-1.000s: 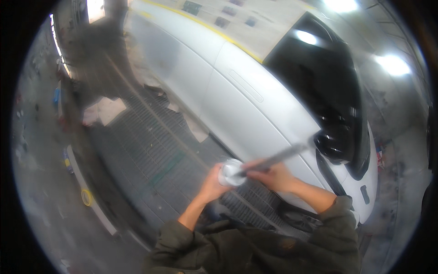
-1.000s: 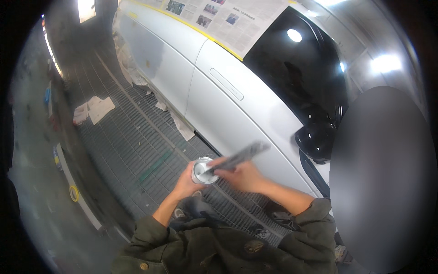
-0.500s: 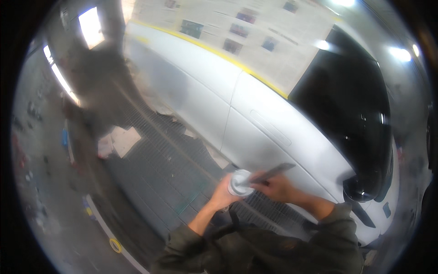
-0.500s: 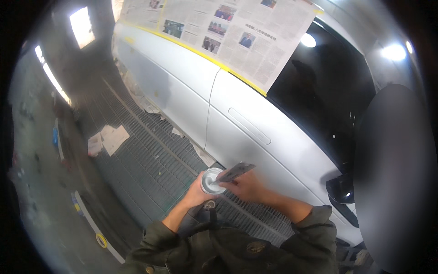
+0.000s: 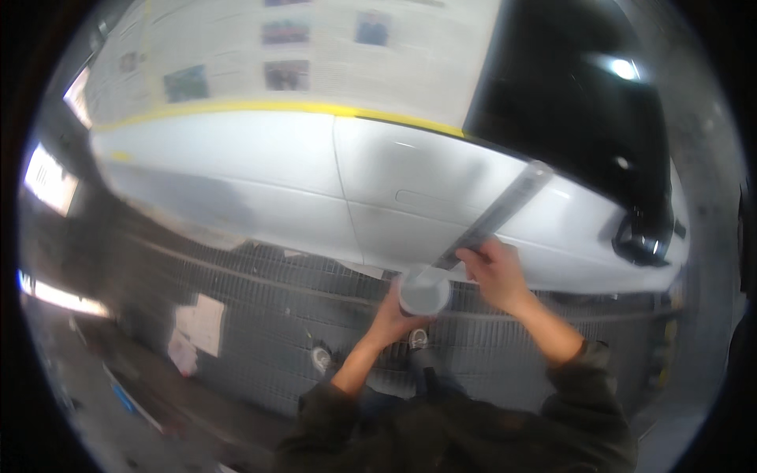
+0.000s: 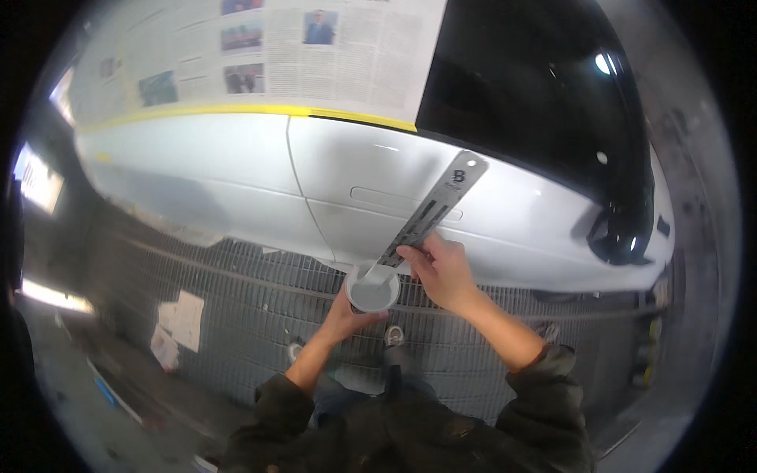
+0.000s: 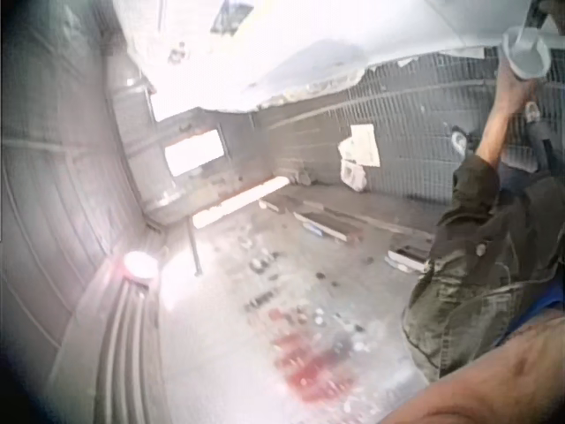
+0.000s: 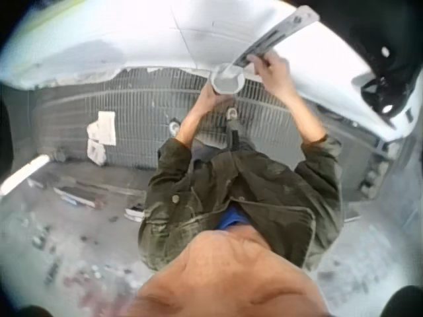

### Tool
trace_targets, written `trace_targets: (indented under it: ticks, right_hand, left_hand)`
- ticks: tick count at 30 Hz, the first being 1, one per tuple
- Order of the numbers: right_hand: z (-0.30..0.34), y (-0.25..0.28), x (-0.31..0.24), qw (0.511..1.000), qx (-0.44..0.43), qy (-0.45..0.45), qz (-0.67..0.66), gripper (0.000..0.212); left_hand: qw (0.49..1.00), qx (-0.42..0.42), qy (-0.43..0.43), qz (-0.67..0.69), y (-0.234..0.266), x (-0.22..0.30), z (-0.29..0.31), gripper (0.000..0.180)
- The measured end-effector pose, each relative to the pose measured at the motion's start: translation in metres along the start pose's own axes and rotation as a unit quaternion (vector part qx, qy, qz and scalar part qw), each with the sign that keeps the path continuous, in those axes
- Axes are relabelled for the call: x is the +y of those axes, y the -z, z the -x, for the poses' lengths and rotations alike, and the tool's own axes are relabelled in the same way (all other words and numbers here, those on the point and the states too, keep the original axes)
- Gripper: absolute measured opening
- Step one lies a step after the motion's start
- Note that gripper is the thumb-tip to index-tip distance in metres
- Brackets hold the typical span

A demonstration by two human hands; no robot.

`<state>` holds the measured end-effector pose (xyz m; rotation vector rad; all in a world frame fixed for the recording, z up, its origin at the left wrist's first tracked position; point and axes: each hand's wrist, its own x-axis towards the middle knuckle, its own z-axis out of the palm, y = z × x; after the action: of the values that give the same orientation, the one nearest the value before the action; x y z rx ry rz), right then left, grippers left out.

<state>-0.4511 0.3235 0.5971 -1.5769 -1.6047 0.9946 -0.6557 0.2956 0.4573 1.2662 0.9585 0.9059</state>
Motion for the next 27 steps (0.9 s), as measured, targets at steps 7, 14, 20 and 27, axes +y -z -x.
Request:
trace_targets:
  ticks: [7,14,20,27]
  right_hand:
    - [-0.016,-0.067,0.019,0.988,0.143,0.002,-0.053,0.018]
    - [-0.054,-0.12,0.013,0.986,0.147,0.051,-0.052,0.021]
    - [-0.101,-0.127,0.02,0.969,0.216,0.12,-0.001,0.021]
    - [-0.122,-0.123,0.015,0.959,0.245,0.138,-0.034,0.022]
  left_hand:
    - [0.995,-0.1,-0.014,0.018,0.074,-0.034,-0.056,0.088]
    - [0.993,-0.112,0.018,0.016,0.122,-0.036,-0.091,0.08]
    - [0.994,-0.098,-0.034,0.041,0.13,-0.035,-0.119,0.075]
    - [0.992,-0.083,-0.064,0.066,0.131,-0.043,-0.136,0.07]
